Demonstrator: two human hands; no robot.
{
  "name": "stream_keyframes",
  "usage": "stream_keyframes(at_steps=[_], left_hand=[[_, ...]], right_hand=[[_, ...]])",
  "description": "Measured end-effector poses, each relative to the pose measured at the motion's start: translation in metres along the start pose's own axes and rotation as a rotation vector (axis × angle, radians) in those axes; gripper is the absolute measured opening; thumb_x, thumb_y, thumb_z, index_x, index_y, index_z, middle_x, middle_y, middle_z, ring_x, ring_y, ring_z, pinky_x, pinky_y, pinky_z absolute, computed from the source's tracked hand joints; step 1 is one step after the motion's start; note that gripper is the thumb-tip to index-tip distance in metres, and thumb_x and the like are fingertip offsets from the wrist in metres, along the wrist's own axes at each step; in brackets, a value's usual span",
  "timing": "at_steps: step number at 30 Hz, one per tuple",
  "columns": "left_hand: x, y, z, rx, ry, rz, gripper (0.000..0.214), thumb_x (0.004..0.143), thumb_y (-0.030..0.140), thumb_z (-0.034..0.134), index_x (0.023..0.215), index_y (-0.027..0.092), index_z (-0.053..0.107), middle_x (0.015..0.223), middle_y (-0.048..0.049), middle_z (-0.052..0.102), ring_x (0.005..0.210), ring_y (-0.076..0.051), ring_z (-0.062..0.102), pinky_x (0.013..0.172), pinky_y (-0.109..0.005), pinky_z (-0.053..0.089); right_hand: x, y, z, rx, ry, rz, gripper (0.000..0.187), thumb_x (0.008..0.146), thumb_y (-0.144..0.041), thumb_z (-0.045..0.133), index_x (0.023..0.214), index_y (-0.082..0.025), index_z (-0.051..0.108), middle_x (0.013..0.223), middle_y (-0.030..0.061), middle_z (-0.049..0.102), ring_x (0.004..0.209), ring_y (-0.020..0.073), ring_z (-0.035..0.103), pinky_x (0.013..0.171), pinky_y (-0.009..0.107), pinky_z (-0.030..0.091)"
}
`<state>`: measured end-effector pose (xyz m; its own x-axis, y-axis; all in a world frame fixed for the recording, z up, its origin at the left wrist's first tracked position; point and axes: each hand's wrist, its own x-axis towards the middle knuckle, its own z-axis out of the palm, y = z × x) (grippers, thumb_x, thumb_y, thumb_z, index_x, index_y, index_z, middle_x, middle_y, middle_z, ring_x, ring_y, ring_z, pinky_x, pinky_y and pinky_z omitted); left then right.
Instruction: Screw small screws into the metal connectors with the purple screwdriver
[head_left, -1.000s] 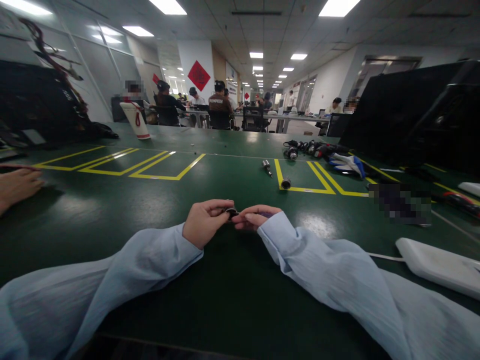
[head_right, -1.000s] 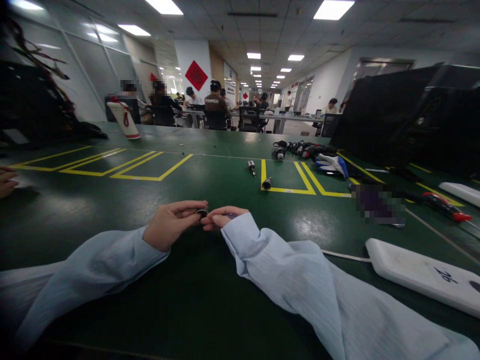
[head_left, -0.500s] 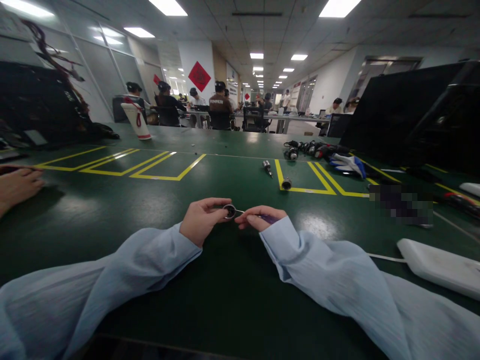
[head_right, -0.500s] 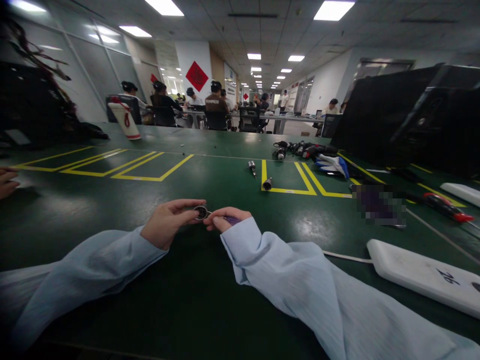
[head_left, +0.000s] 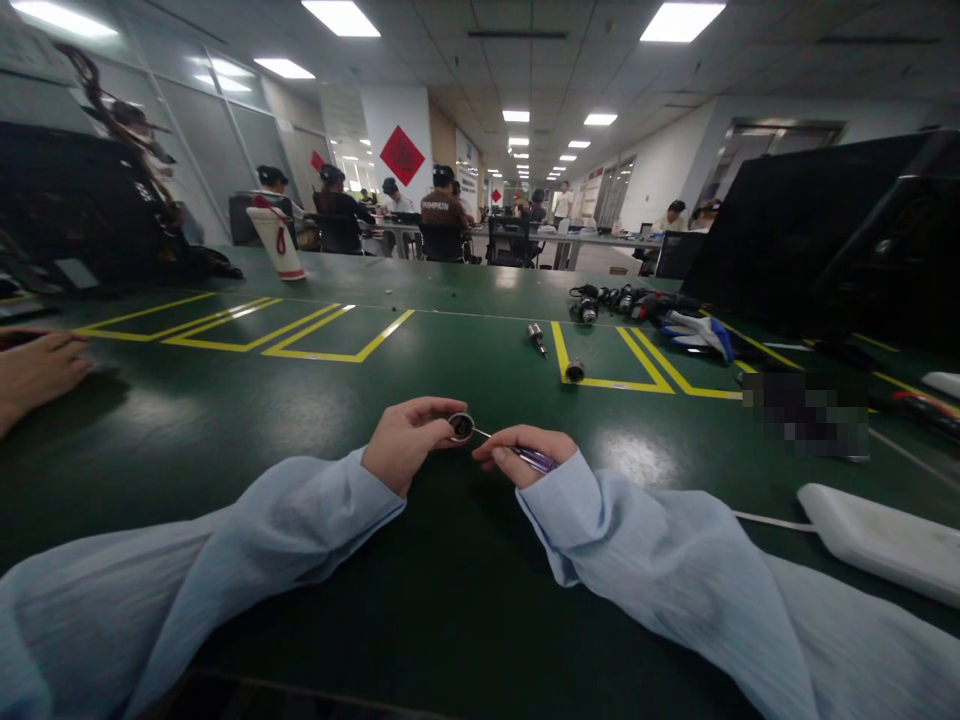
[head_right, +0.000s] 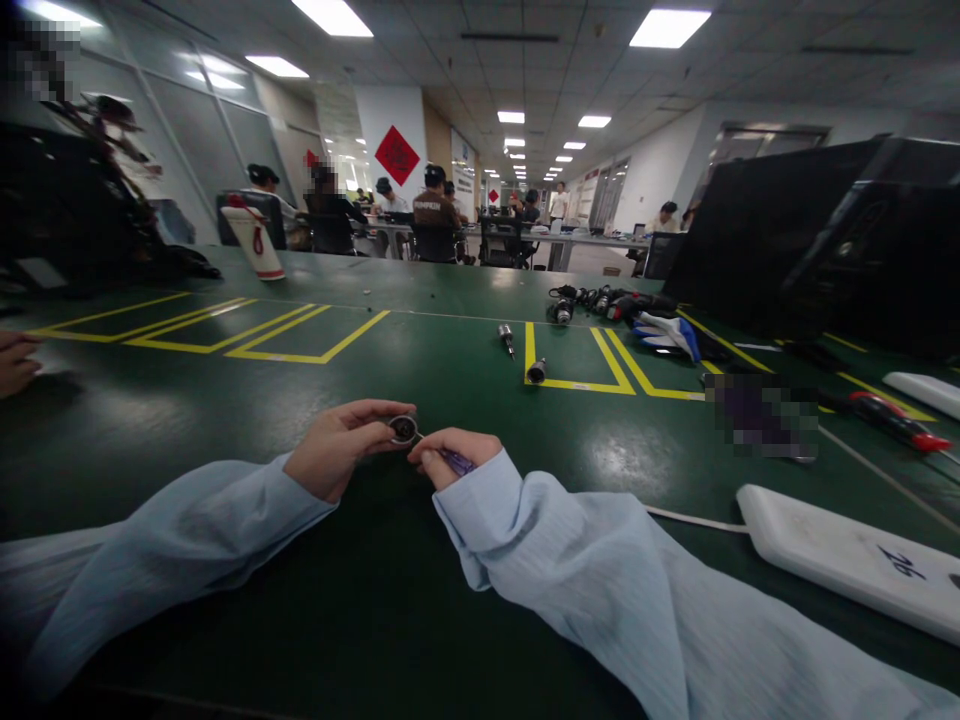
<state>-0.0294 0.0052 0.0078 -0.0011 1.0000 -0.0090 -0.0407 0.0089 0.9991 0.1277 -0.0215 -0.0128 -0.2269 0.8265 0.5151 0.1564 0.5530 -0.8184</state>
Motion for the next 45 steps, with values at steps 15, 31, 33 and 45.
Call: stream_keyframes(at_steps=[15,31,33,45], left_hand=[[-0.002,0.002,0.001,-0.006,-0.017,-0.014,0.027,0.052,0.008,0.060,0.078,0.010,0.066,0.071,-0.0035,0.067,0.067,-0.014,0.062,0.064,-0.025,0.053],[0.000,0.001,-0.001,0.077,-0.049,0.089,0.021,0.051,0.013,0.066,0.071,0.010,0.059,0.088,-0.0085,0.068,0.073,-0.017,0.064,0.071,-0.033,0.053],[0.000,0.001,-0.001,0.093,-0.049,0.111,0.019,0.051,0.015,0.065,0.069,0.010,0.059,0.091,-0.0100,0.067,0.073,-0.018,0.065,0.072,-0.033,0.053],[-0.002,0.001,0.001,0.161,-0.050,0.187,0.013,0.055,0.015,0.060,0.067,0.010,0.059,0.092,-0.0120,0.067,0.075,-0.020,0.065,0.068,-0.034,0.054]], right_hand=[[-0.001,0.003,0.003,-0.143,-0.021,-0.141,0.018,0.074,-0.015,0.049,0.075,-0.013,0.066,0.067,0.0046,0.067,0.061,0.0110,0.063,0.061,0.020,0.050],[-0.001,0.002,0.006,-0.297,-0.038,-0.219,0.017,0.075,-0.014,0.048,0.079,-0.015,0.064,0.073,0.0033,0.068,0.066,0.0110,0.063,0.067,0.021,0.048],[-0.001,0.002,0.006,-0.330,-0.041,-0.233,0.017,0.076,-0.014,0.047,0.079,-0.015,0.064,0.073,0.0033,0.069,0.066,0.0113,0.063,0.068,0.021,0.048],[-0.004,0.004,0.010,-0.526,-0.060,-0.473,0.016,0.075,-0.012,0.045,0.079,-0.014,0.060,0.072,0.0059,0.067,0.065,0.0131,0.061,0.067,0.023,0.046]])
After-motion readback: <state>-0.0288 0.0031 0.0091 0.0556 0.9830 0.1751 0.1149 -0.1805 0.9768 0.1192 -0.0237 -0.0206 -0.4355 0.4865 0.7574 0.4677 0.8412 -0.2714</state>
